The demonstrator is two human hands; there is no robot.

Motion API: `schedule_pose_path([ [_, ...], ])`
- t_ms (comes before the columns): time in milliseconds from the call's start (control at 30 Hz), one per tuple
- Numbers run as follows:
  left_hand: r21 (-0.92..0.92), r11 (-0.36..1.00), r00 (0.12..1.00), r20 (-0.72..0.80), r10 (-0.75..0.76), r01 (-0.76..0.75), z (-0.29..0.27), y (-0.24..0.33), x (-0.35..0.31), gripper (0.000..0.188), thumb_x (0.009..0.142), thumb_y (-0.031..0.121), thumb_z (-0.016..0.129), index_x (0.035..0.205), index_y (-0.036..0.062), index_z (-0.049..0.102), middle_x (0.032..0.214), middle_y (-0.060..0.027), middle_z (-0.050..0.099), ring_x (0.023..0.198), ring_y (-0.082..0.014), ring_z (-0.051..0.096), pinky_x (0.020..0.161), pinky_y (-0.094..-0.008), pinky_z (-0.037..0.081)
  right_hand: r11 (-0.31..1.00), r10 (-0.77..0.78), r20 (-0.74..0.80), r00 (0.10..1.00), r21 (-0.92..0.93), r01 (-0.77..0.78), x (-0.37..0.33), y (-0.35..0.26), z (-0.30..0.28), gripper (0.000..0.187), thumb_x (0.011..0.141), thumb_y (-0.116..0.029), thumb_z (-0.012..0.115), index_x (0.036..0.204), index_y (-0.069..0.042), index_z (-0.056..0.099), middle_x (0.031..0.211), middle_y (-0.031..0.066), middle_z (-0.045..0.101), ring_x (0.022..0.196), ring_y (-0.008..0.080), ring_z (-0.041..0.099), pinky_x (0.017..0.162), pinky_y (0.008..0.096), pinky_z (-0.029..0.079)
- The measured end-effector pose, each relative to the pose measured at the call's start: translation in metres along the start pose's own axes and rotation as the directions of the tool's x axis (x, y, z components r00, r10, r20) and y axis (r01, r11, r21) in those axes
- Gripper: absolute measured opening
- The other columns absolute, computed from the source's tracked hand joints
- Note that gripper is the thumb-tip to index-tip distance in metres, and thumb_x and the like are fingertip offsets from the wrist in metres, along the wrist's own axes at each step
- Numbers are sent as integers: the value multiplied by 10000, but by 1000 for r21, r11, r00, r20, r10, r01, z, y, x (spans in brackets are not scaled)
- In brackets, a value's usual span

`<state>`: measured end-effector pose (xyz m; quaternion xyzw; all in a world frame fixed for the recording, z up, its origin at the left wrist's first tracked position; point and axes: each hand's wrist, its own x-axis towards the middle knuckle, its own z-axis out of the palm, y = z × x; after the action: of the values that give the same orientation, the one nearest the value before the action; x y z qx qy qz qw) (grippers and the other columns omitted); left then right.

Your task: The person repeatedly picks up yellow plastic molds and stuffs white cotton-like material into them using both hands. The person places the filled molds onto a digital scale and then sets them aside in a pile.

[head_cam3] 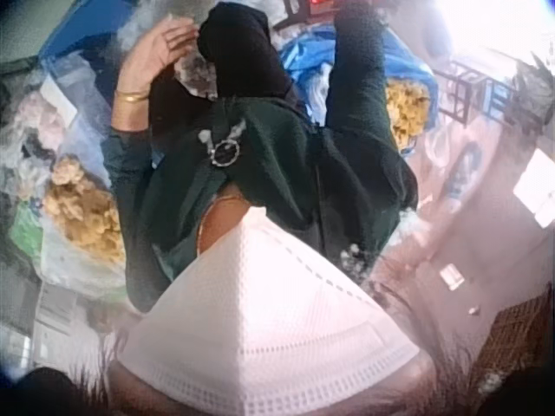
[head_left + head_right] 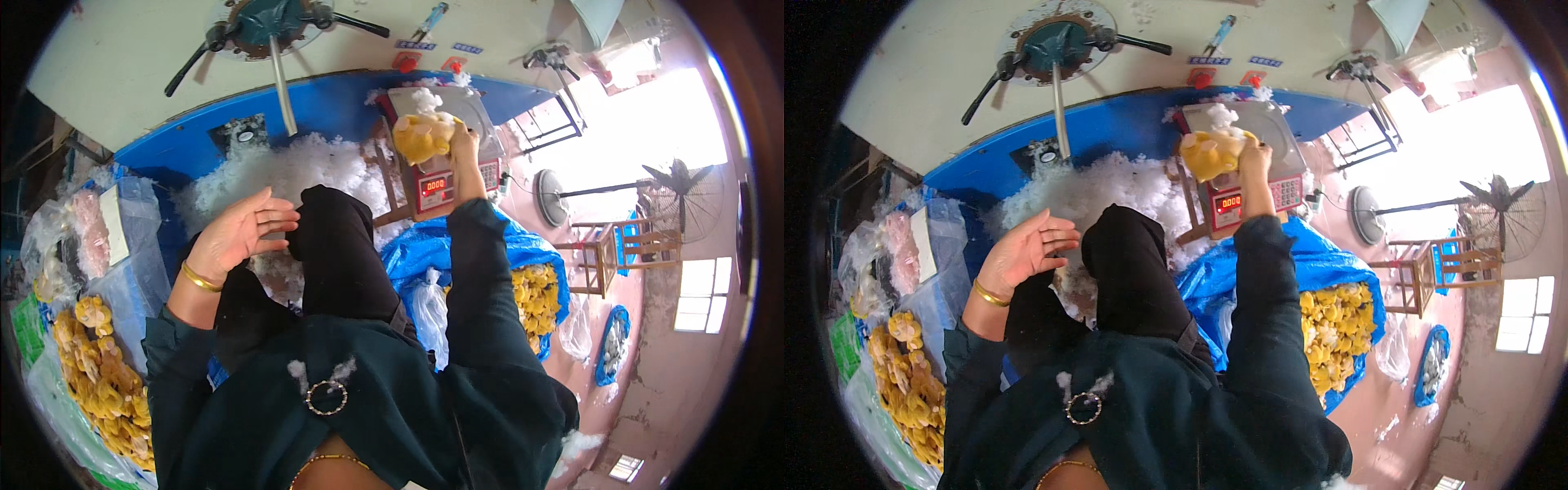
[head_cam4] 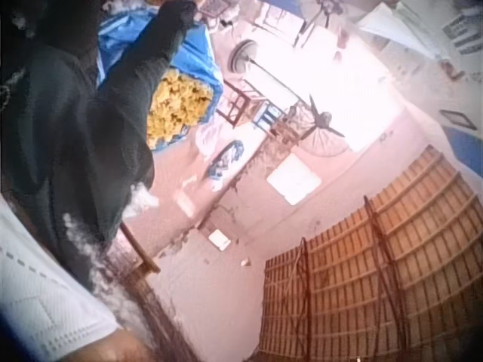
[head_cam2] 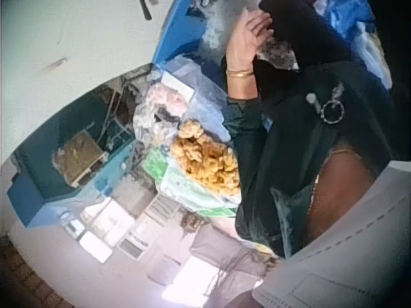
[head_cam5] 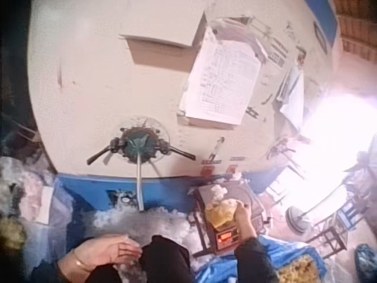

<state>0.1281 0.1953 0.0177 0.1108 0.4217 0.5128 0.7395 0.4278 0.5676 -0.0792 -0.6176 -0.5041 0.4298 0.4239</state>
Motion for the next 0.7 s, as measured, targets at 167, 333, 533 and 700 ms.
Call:
schedule_pose_path([
  [167,28,998,997,-56,54,-53,-2,-10,4,377,941,366,546,1066,17,612,993,-111,664,918,-188,648,736,-294,545,960,144,-25,989,-238,-146,26,34,-52,483,887,-364,520,1029,90,603,938,255,640,885,364,640,730,390,510],
  [333,-26,999,989,-141,37,-41,-12,-38,3,299,955,297,530,1053,30,622,980,-99,667,884,-169,652,712,-272,547,919,-156,-77,985,-377,116,-42,59,-75,428,837,-362,624,1046,11,625,973,215,632,994,347,588,887,394,451],
  [533,-84,996,976,-215,18,-37,-30,-68,-1,259,965,261,520,1039,37,629,944,-77,674,844,-159,653,708,-273,548,638,-420,77,904,-684,354,-80,47,-106,504,731,-155,708,1178,-16,522,1157,193,554,1102,378,518,938,420,427],
  [700,-142,988,980,-199,29,-58,-37,-77,-8,241,967,245,519,1029,43,633,938,-69,673,838,-151,646,718,-270,543,555,-480,259,839,-651,518,-62,-24,-79,563,725,-105,663,1250,-18,480,1214,199,542,1071,387,556,907,424,454],
])
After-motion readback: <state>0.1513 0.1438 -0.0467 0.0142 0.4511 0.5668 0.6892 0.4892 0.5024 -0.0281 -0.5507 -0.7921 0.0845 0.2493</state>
